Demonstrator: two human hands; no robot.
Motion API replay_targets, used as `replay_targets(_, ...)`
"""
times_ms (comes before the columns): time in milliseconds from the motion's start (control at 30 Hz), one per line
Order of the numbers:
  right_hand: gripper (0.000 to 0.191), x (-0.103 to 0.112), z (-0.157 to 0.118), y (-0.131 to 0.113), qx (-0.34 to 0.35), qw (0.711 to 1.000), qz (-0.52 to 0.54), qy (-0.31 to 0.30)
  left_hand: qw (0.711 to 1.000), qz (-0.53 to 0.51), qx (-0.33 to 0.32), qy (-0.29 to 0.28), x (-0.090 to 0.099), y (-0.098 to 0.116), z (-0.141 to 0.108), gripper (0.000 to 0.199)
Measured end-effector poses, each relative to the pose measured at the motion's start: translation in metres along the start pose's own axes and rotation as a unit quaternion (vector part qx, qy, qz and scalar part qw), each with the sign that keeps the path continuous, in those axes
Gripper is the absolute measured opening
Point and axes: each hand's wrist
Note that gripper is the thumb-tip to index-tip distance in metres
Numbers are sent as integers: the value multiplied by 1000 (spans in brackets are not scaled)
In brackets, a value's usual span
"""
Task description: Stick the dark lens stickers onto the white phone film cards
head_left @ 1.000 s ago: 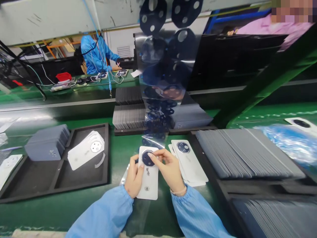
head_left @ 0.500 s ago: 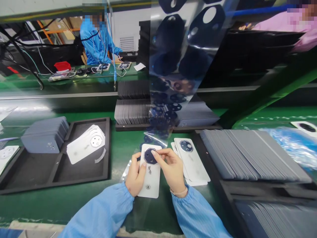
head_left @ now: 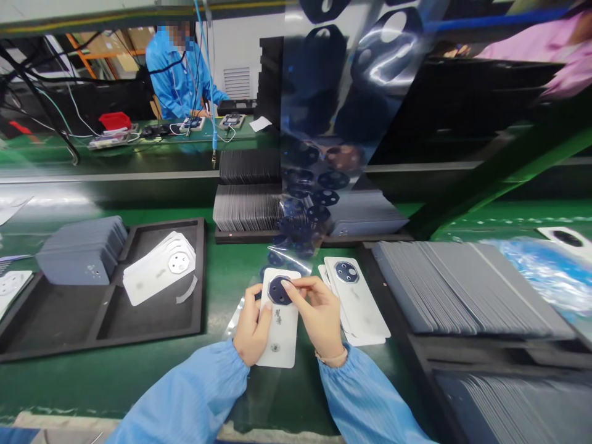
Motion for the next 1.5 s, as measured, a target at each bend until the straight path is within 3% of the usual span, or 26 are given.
replay_targets(667, 14, 0, 1, 1, -9, 1000, 13, -13, 1000, -4, 12, 12, 4, -6, 1, 41)
replay_targets(1500, 17, -2, -1, -4, 28, 999, -36, 10, 1000, 8, -2, 4, 3, -3, 0, 38)
Point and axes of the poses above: each hand's wrist, its own z-axis towards the middle knuckle, its own x-axis out of the back of the hand, y = z × x, and after that the axes turned 9 degrees about -z, right-handed
